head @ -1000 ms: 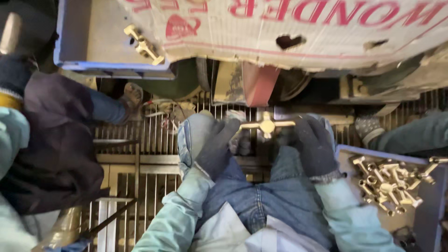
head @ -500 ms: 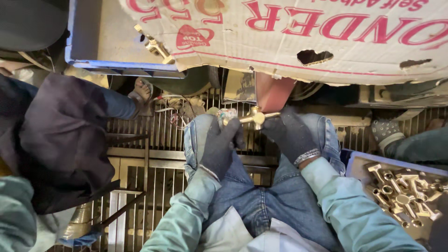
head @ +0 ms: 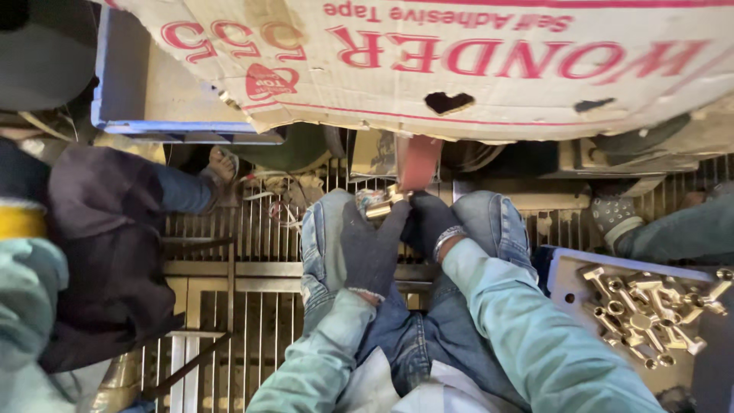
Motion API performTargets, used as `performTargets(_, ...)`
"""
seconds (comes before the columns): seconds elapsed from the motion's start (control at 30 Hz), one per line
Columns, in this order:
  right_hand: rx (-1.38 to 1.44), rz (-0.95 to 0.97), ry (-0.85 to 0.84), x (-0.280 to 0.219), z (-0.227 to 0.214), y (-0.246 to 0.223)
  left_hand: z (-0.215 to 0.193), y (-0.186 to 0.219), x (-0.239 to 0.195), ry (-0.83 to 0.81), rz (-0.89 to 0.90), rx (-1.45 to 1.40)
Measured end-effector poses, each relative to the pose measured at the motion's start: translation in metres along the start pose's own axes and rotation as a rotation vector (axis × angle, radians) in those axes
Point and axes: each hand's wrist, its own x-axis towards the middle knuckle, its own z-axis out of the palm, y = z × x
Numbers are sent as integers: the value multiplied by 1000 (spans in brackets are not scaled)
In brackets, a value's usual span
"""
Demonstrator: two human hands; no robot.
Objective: The person holds brass faucet components against a moving belt sander to polish and deburr the metal surfaces, rotating the objects by hand to reach different sides.
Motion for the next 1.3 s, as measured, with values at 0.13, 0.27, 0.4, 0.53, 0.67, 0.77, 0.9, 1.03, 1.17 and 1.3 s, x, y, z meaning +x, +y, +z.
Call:
performTargets(0.13,77,193,219,-67,28,-25,-43,15,-16,-165,-443,-411)
performTargets(0.27,-481,11,-29,-146,49,-80,-84,10,-15,-385,-513,-708)
performTargets(0.4,-837,-172,85,-156,53,-98,-55,-5,-2,-551,-583,-847)
performTargets(0.53,-898,-326,199,-143,35,-95,-23,-22,19,-622,-209,-207)
performTargets(0.67,-912,-367,274,-130,23,-85,12,-45,38,-467,-609,-504)
performTargets(0.77,-930,-388,330,-116,21,-81,21,-63,49,-465,-611,-496)
performTargets(0.9,-1251,-582,293,-106,9,-82,26,-74,54,-590,-160,25)
performTargets(1.03,-1792,-960,107,-94,-4,-92,32,-66,60,-463,-683,-624)
performTargets(1.17,-932,-312,307,-78,-12,-92,31,-59,60,-505,-396,-295)
performTargets(1.3,-644,-94,426,-56,-20,-96,37,-62,71,-331,-920,-655)
